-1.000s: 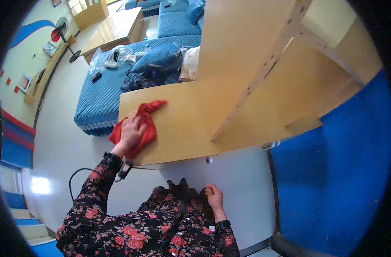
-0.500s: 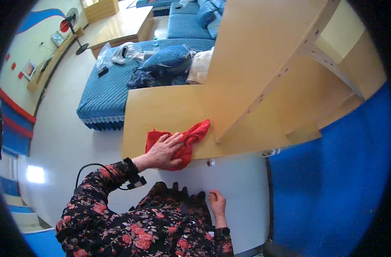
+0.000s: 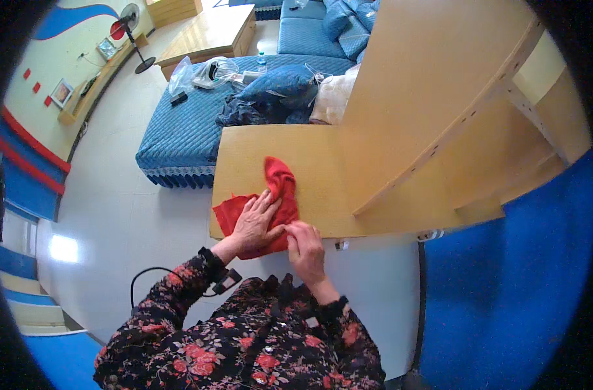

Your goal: Wiping a wooden shelving unit with a red cloth.

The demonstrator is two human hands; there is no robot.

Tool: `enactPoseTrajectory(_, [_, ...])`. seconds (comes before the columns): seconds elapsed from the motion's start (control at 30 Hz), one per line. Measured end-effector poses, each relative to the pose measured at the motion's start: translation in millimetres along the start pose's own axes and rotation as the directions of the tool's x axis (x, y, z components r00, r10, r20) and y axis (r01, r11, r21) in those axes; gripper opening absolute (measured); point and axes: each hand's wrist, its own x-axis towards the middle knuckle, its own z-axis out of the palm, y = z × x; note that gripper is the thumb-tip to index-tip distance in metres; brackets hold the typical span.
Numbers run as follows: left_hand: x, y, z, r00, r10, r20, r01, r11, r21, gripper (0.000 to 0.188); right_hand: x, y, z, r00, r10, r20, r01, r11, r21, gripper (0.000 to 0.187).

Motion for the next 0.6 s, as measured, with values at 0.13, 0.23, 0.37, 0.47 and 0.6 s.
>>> enactPoseTrajectory(0.13, [-12,-16,-13,0.998,-0.061,0.024,0.065,0.919,-0.39,0.059,30,-9,57,1.0,-0.03,-0.008,0.027,0.978,-0.206,0.032])
enactPoseTrajectory(0.23, [-28,-30,-26,0.994,-0.099,-0.043,0.09,0.98,-0.176,0.062,53,9,85,0.998,-0.066,-0.024,0.049,0.901,-0.43,0.039])
enactPoseTrajectory(0.37, [-39,-38,-29,0.979,-0.188,-0.073,0.185,0.982,-0.049,0.064,92,36,73,0.995,-0.099,-0.001,0.072,0.731,-0.678,0.042])
enactPoseTrajectory(0.47, [-43,-51,-23,0.961,-0.235,-0.144,0.231,0.972,-0.045,0.063,96,64,37,0.99,-0.017,-0.143,-0.097,0.65,-0.753,0.042])
enactPoseTrajectory(0.6, [-44,-49,-31,0.958,-0.269,-0.102,0.266,0.963,-0.043,0.063,40,62,21,0.977,0.034,-0.212,-0.192,0.576,-0.795,0.044])
